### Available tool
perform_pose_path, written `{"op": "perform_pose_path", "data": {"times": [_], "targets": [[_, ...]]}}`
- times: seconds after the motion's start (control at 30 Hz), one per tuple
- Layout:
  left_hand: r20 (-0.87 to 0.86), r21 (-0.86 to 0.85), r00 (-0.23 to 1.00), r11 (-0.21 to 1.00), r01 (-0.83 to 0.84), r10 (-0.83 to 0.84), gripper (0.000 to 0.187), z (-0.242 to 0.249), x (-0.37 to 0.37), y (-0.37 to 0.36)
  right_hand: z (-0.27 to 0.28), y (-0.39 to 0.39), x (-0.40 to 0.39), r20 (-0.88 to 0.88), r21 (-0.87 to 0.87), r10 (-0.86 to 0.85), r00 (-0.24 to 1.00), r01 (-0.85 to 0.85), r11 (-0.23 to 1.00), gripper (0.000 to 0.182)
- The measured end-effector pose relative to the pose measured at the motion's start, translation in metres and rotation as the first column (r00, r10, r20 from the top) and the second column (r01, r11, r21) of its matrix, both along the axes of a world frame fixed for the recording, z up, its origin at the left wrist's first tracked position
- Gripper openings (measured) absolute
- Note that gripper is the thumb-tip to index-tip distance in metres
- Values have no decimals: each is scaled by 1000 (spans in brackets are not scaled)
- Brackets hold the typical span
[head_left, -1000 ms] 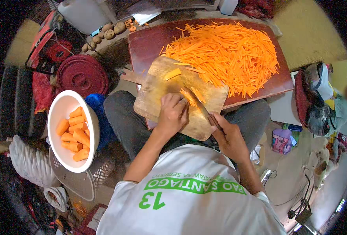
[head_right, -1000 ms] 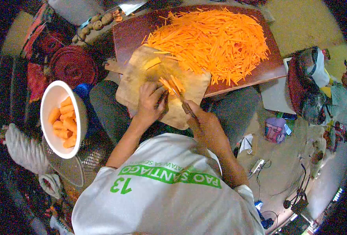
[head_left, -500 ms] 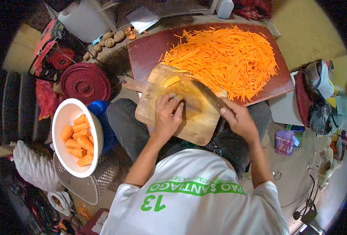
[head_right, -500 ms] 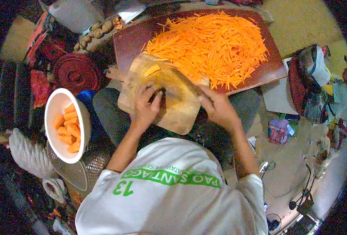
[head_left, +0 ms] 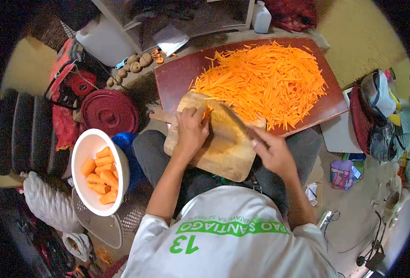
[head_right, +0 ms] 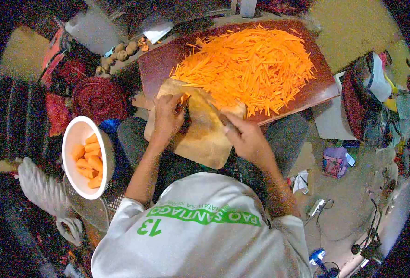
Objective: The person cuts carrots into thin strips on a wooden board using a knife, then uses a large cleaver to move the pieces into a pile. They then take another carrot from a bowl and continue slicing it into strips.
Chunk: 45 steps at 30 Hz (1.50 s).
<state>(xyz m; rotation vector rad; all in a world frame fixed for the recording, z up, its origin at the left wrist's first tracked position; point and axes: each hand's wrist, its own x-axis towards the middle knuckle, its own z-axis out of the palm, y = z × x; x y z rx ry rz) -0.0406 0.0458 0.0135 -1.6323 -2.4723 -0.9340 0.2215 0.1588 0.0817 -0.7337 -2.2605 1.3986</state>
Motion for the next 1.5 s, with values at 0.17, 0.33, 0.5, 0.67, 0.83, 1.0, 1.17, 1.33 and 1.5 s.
{"op": "perform_pose_path", "data": {"times": [0.17,0.33,0.5,0.67,0.83,1.0,1.17,1.33,1.5], "targets": [[117,89,992,995,42,-52,37,3,27,-13,-23,-23,-1,12,-148,-40,999,41,988,46],[524,147,850,988,-40,-43,31,16,55,-14,-15,-21,-6,46,-115,-7,999,13,993,46],[197,93,977,993,67,-85,24,4,70,-30,-22,-21,-10,-36,-58,54,998,-56,997,46],[103,96,991,992,78,-88,37,2,65,-55,3,-19,-7,208,-242,67,976,-15,970,46],[50,181,966,954,240,-253,35,3,57,-56,-8,-33,10,87,-133,6,996,6,991,45],[126,91,948,955,281,-291,33,3,58,-39,3,-41,8,146,-215,37,989,-4,977,45],[43,63,962,961,268,-271,37,0,61,-37,0,-36,-1,85,-148,92,992,-79,986,47],[5,66,956,954,291,-292,39,-6,62,-35,14,-44,9,300,-90,146,943,-124,988,46],[-34,103,959,954,283,-281,38,-10,60,-35,21,-43,12,349,-94,201,915,-180,979,47]]}}
